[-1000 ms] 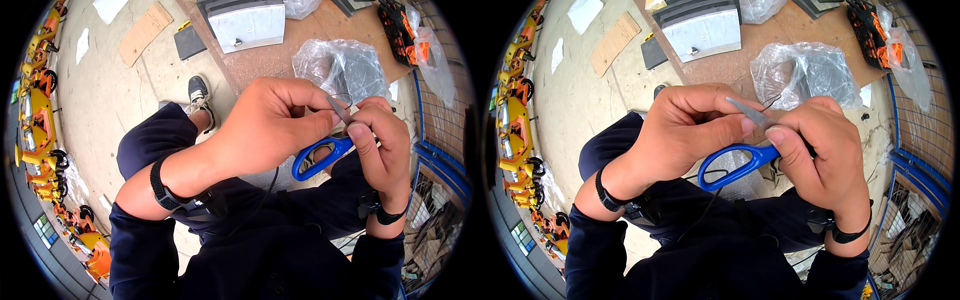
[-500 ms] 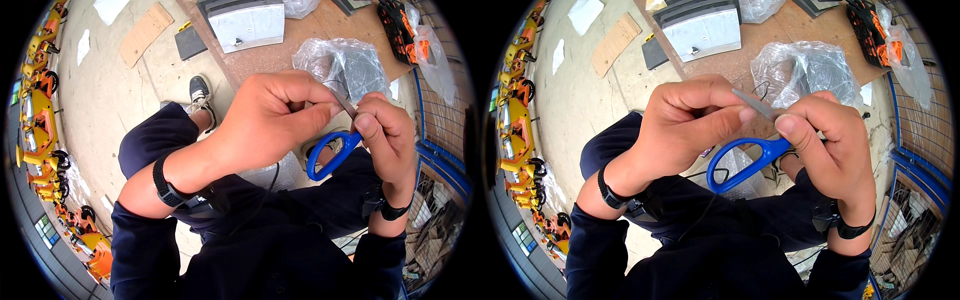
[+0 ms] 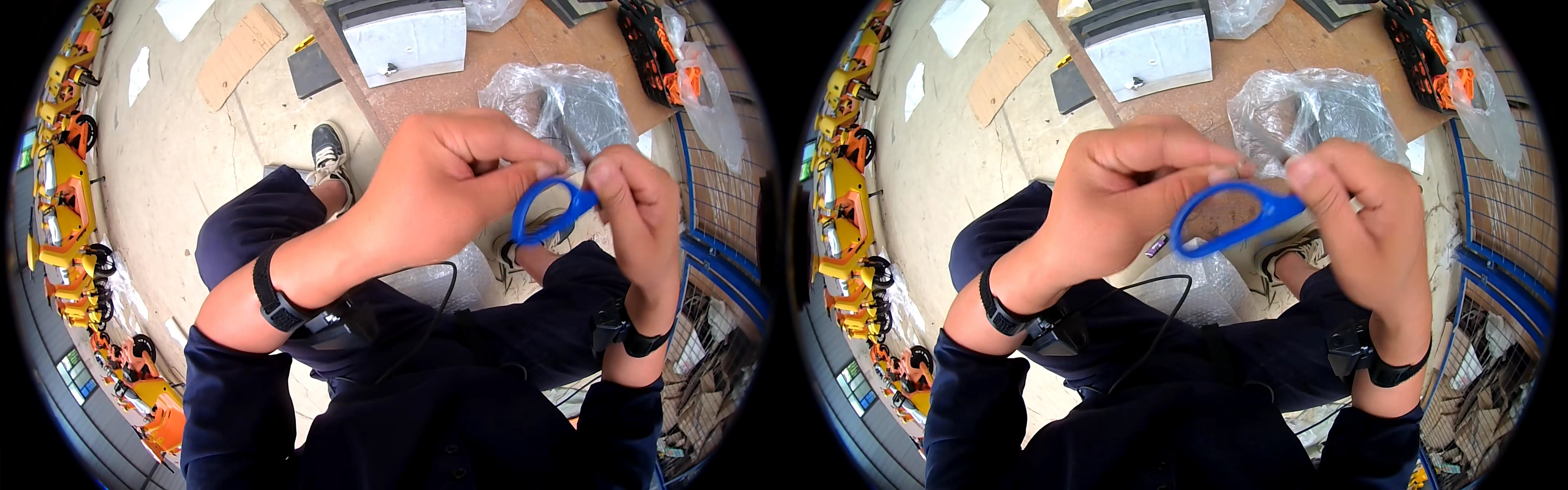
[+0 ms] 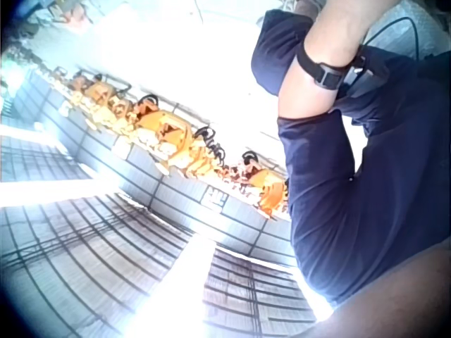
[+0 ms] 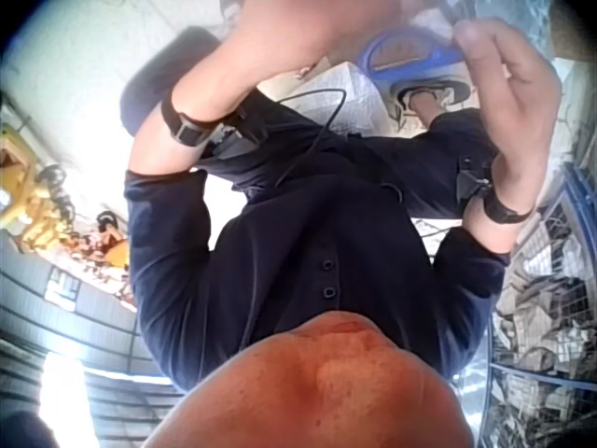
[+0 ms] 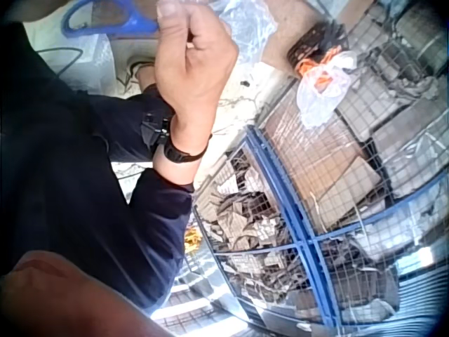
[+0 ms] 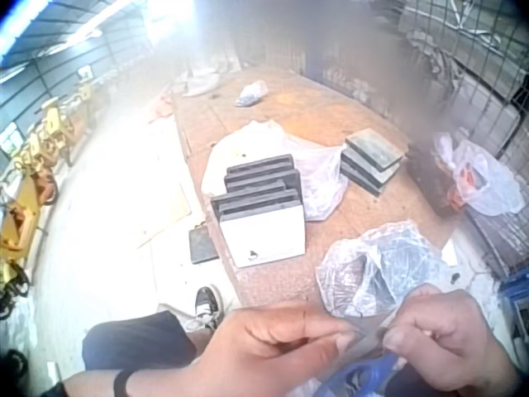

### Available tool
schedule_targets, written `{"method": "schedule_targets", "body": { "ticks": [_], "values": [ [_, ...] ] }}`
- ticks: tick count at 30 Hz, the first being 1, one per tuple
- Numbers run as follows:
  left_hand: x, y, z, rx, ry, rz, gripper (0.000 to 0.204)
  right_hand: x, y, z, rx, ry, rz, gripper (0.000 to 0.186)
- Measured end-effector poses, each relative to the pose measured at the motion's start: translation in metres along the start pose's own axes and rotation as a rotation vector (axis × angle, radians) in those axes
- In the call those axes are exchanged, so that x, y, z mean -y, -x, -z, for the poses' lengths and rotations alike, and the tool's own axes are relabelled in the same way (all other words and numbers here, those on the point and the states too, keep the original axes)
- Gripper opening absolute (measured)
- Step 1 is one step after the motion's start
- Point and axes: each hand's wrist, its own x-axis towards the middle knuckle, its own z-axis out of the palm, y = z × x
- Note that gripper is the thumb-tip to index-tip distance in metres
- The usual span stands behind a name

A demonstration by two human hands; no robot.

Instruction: The person uses blue scissors to cut a wire tie and then manipulates a small component and wire with both hands.

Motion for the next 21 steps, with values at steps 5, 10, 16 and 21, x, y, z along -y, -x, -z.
{"method": "schedule_targets", "body": {
  "ticks": [5, 10, 16, 21],
  "values": [
    [0.002, 0.0, -0.001, -0.008, 0.054, 0.019, 0.018, -0.004, 0.003, 0.016, -0.052, -0.097, -0.169, 0.026],
    [0.001, 0.0, -0.001, 0.034, 0.178, 0.131, 0.023, -0.003, 0.0, -0.001, -0.01, 0.066, 0.239, 0.016],
    [-0.001, 0.002, -0.004, 0.049, 0.233, 0.222, 0.023, 0.003, -0.004, -0.012, 0.002, 0.164, 0.316, 0.013],
    [-0.004, 0.002, -0.005, 0.061, 0.246, 0.213, 0.024, 0.004, -0.004, -0.011, -0.001, 0.176, 0.323, 0.013]
  ]
}}
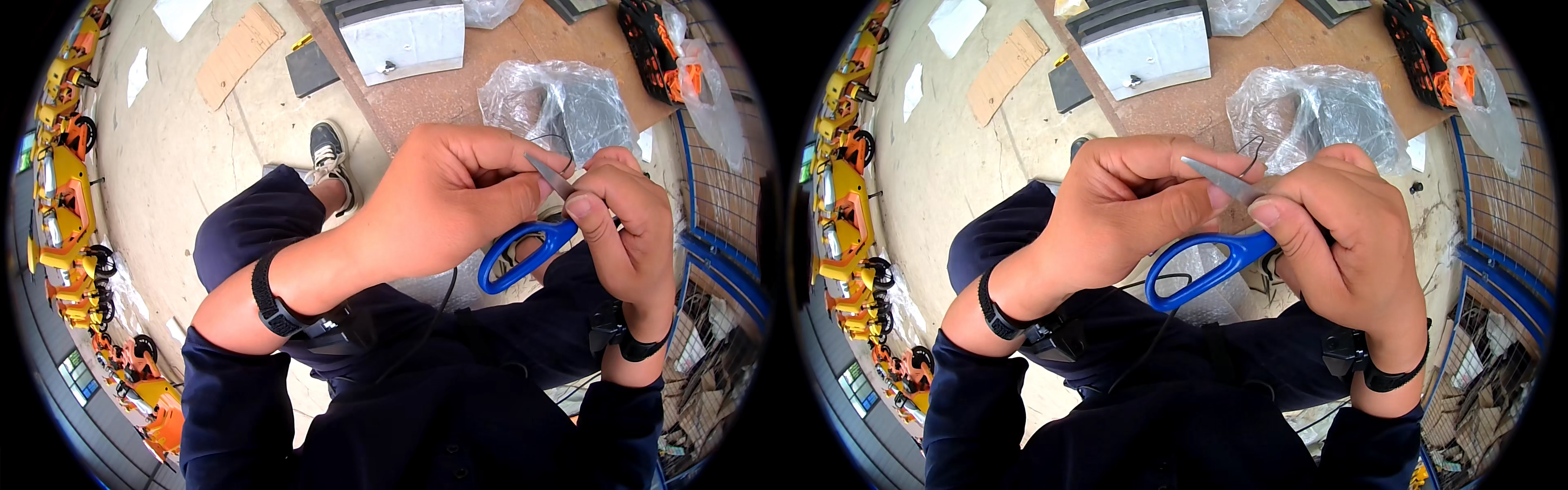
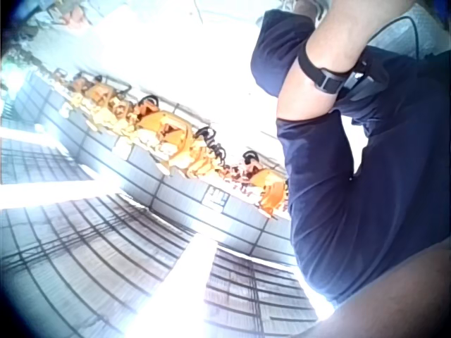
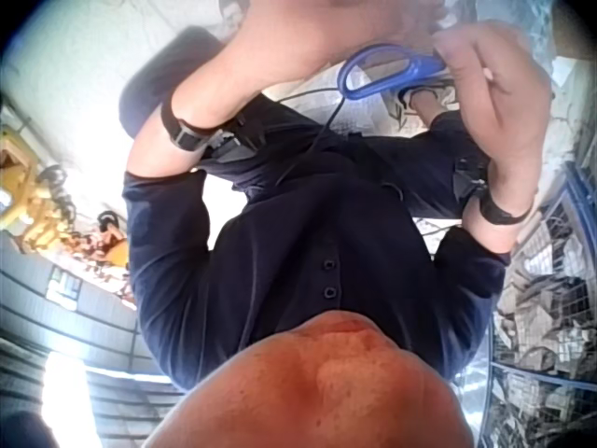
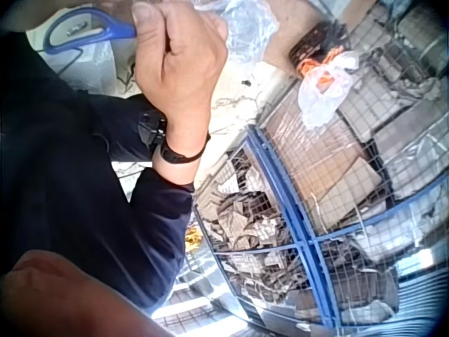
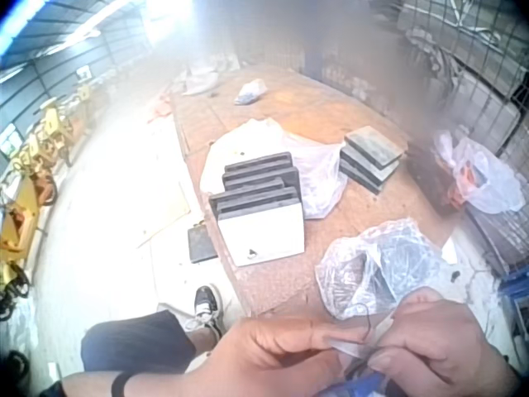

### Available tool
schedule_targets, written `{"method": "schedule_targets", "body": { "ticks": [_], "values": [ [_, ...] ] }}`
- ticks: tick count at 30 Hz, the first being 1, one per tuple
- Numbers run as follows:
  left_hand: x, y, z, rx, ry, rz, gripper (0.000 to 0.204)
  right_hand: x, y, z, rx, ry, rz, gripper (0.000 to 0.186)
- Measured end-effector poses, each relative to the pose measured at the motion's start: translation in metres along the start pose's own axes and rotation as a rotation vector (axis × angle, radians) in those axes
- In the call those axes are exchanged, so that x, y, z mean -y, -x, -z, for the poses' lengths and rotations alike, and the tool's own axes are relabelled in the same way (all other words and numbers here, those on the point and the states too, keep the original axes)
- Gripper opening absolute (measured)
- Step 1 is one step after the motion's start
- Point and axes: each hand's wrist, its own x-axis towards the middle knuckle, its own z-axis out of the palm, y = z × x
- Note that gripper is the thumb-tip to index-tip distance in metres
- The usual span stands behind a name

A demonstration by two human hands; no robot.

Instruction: The person uses blue scissors to cut a wire tie and then manipulates a small component and wire with both hands.

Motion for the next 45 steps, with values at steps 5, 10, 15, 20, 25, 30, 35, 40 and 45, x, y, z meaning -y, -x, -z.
{"method": "schedule_targets", "body": {
  "ticks": [5, 10, 15, 20, 25, 30, 35, 40, 45],
  "values": [
    [-0.006, -0.001, 0.001, 0.017, -0.032, 0.071, 0.023, 0.0, 0.001, 0.001, -0.001, 0.001, -0.017, 0.013],
    [0.002, -0.002, -0.001, 0.007, 0.073, 0.032, 0.02, -0.002, 0.002, 0.002, 0.004, -0.014, -0.057, 0.014],
    [0.005, -0.002, 0.003, 0.01, -0.069, -0.002, 0.019, -0.004, 0.003, 0.007, 0.033, -0.029, -0.119, 0.015],
    [0.002, 0.0, -0.004, -0.004, 0.041, -0.072, 0.018, -0.006, 0.002, 0.013, -0.025, -0.14, -0.354, 0.018],
    [-0.004, 0.0, 0.003, -0.033, -0.126, 0.036, 0.021, -0.009, 0.006, 0.015, 0.063, -0.11, -0.166, 0.019],
    [0.001, 0.001, 0.0, -0.03, -0.035, 0.039, 0.024, -0.005, 0.002, -0.001, 0.003, -0.065, -0.02, 0.013],
    [-0.005, 0.002, -0.001, -0.015, -0.006, 0.086, 0.025, -0.003, 0.0, -0.002, 0.004, -0.049, -0.028, 0.012],
    [0.005, -0.001, -0.001, 0.016, 0.068, 0.024, 0.024, -0.004, 0.001, -0.002, -0.027, -0.034, -0.033, 0.013],
    [0.004, 0.0, -0.001, 0.002, -0.014, -0.013, 0.019, -0.004, 0.001, 0.001, 0.014, -0.043, -0.083, 0.014]
  ]
}}
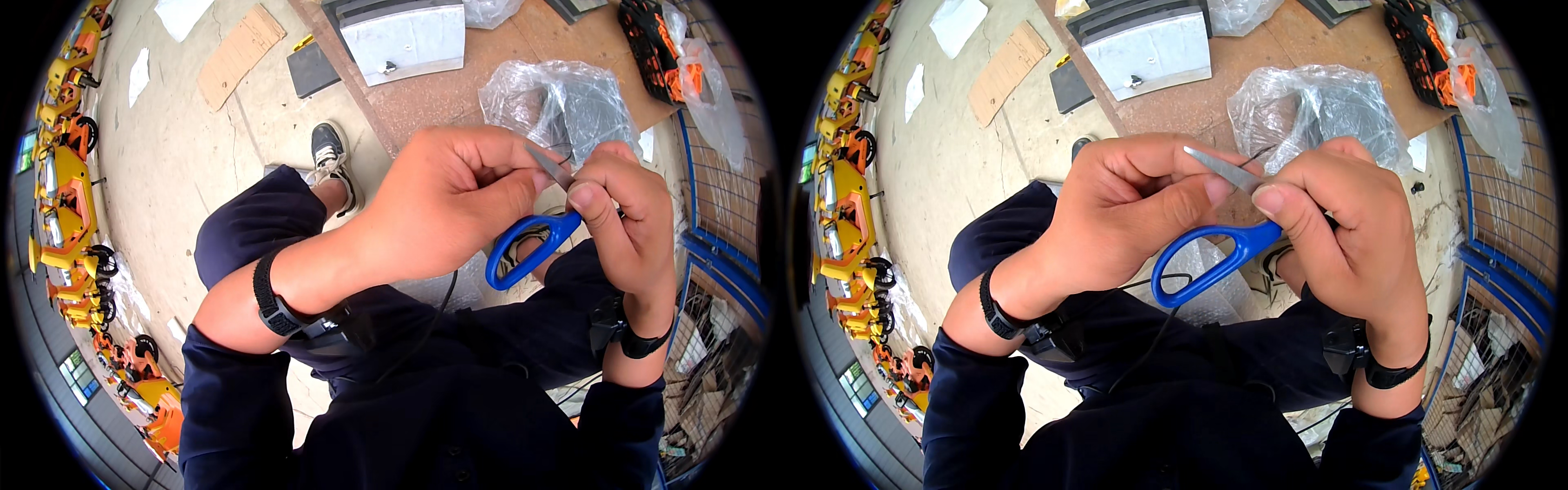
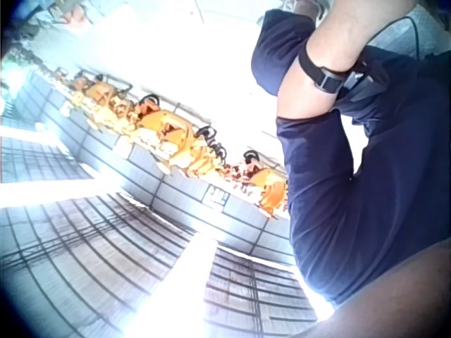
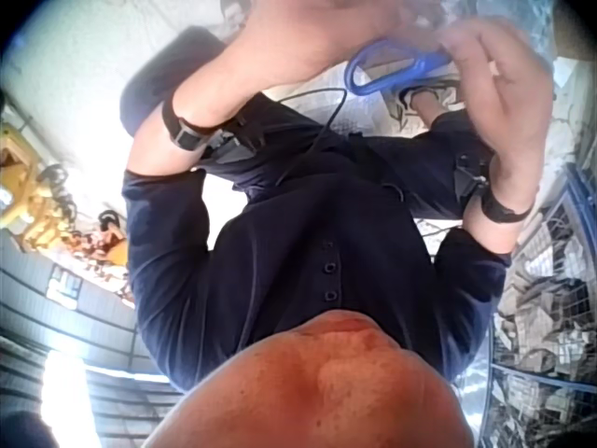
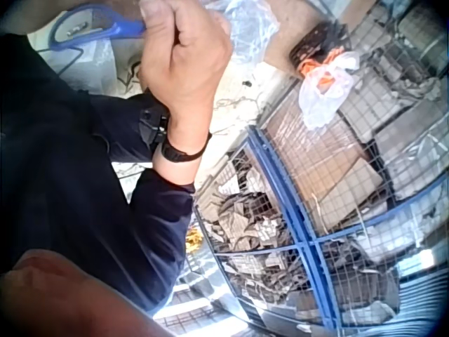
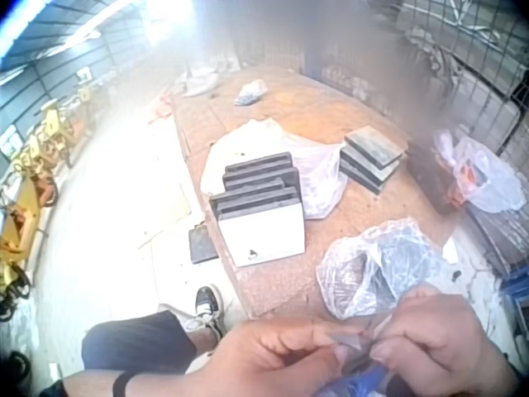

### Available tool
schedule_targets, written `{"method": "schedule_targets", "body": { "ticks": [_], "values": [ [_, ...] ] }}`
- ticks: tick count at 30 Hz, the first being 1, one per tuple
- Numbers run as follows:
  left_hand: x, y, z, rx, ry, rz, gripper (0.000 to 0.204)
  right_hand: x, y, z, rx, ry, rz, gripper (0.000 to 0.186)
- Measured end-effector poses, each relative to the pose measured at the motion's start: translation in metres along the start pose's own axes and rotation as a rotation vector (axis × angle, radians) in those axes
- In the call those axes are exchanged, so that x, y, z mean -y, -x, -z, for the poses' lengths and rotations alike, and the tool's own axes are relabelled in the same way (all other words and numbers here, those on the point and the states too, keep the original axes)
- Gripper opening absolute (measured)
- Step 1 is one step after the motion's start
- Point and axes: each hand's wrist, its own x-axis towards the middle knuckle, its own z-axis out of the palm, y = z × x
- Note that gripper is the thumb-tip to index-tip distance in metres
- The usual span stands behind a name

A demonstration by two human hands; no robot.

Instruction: The person uses blue scissors to cut a wire tie and then manipulates a small component and wire with both hands.

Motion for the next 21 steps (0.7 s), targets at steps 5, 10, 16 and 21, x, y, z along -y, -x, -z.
{"method": "schedule_targets", "body": {
  "ticks": [5, 10, 16, 21],
  "values": [
    [0.001, -0.002, 0.002, -0.002, -0.085, -0.024, 0.015, -0.006, 0.0, -0.002, -0.016, -0.012, 0.013, 0.016],
    [0.001, -0.002, 0.003, -0.004, -0.05, -0.024, 0.014, -0.007, -0.001, -0.001, -0.01, -0.026, 0.018, 0.017],
    [0.0, -0.003, 0.004, -0.022, -0.095, -0.004, 0.014, -0.008, -0.001, 0.0, -0.011, -0.003, 0.007, 0.018],
    [0.0, 0.0, 0.001, -0.015, -0.024, -0.035, 0.018, -0.012, 0.002, 0.007, -0.12, -0.058, -0.214, 0.018]
  ]
}}
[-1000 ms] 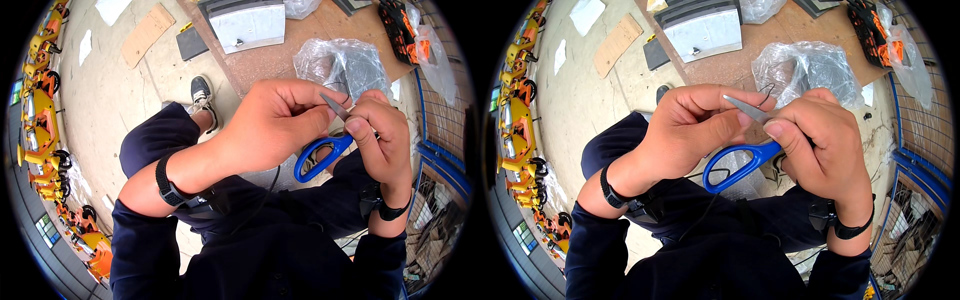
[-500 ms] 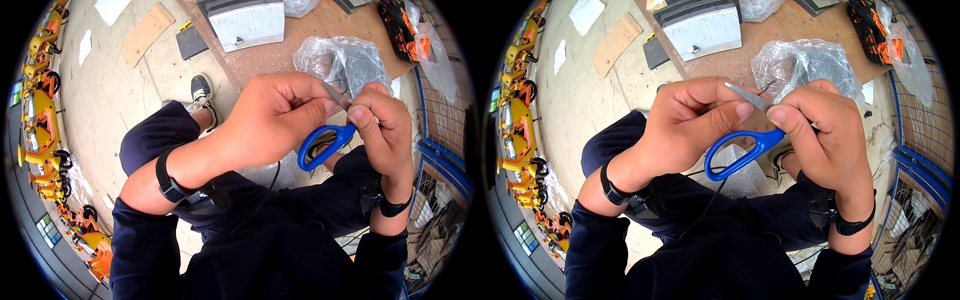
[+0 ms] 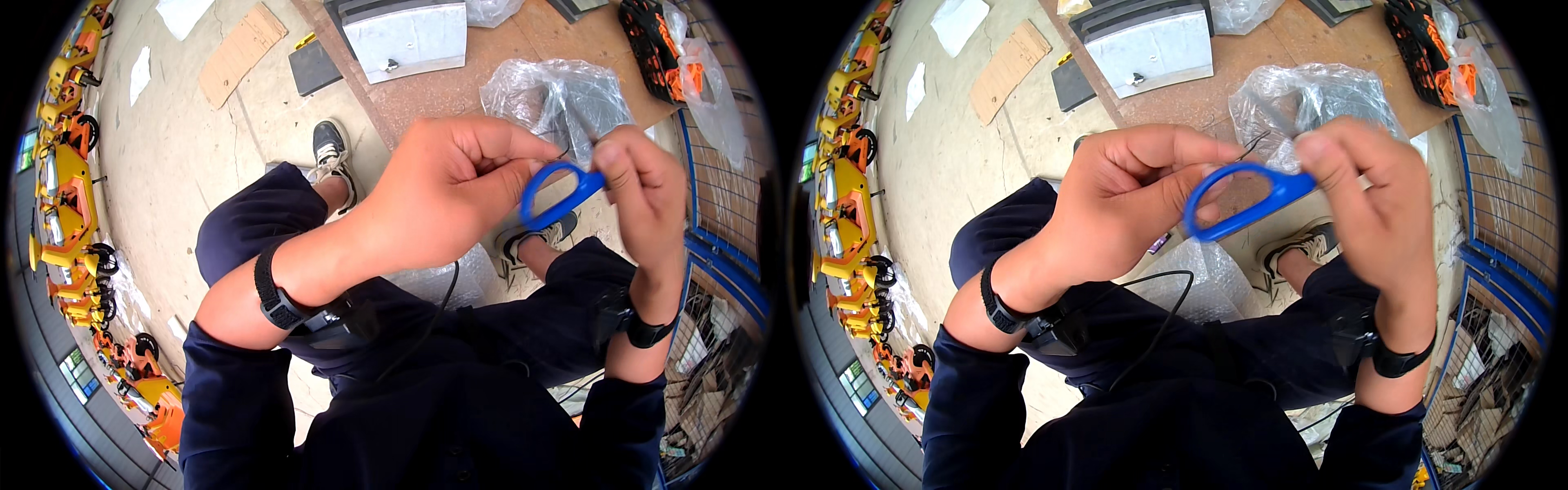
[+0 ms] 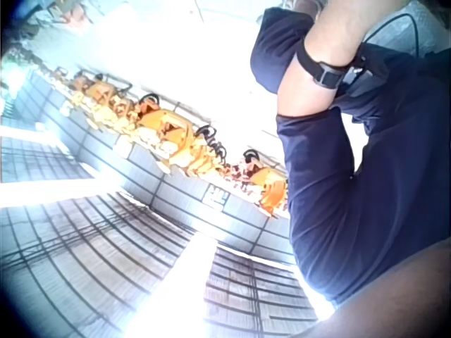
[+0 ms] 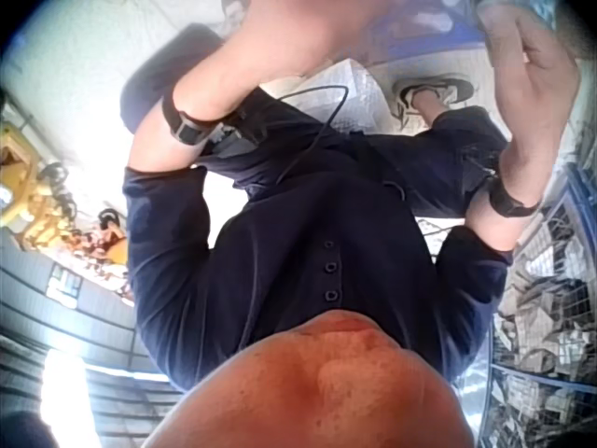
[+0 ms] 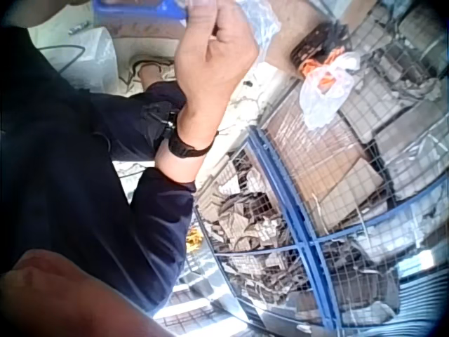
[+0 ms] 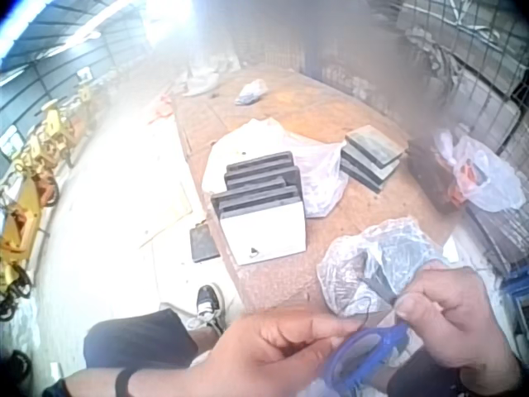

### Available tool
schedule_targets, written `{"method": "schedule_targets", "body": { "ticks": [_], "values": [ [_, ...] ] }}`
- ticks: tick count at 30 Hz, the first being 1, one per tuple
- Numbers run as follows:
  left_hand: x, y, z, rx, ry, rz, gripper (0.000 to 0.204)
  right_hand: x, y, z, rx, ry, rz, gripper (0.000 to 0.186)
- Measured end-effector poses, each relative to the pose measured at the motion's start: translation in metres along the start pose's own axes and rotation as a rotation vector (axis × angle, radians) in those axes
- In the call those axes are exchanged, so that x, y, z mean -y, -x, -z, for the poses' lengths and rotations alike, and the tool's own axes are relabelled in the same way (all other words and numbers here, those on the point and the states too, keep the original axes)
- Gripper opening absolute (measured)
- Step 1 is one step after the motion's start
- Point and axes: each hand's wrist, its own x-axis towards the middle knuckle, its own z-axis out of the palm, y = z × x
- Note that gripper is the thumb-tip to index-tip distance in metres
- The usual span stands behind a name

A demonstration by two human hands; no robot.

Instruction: The person uses blue scissors to cut a wire tie and then manipulates a small component and wire with both hands.

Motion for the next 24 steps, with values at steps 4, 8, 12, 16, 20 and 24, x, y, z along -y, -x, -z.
{"method": "schedule_targets", "body": {
  "ticks": [4, 8, 12, 16, 20, 24],
  "values": [
    [-0.001, 0.001, 0.002, -0.014, -0.053, 0.038, 0.022, -0.001, 0.001, 0.014, -0.011, -0.062, -0.084, 0.017],
    [-0.002, -0.002, 0.004, -0.009, -0.042, 0.054, 0.023, 0.003, 0.001, -0.002, 0.059, 0.069, 0.273, 0.015],
    [-0.002, 0.0, 0.0, -0.012, 0.01, 0.073, 0.024, 0.008, -0.001, -0.015, 0.076, 0.102, 0.349, 0.013],
    [-0.005, 0.0, 0.0, 0.02, 0.095, 0.103, 0.024, 0.009, -0.001, -0.016, 0.075, 0.101, 0.338, 0.013],
    [-0.004, -0.001, 0.0, 0.022, 0.124, 0.11, 0.023, 0.009, -0.001, -0.015, 0.072, 0.104, 0.33, 0.013],
    [0.002, -0.002, 0.001, 0.028, 0.161, 0.116, 0.021, 0.008, -0.001, -0.014, 0.07, 0.104, 0.313, 0.014]
  ]
}}
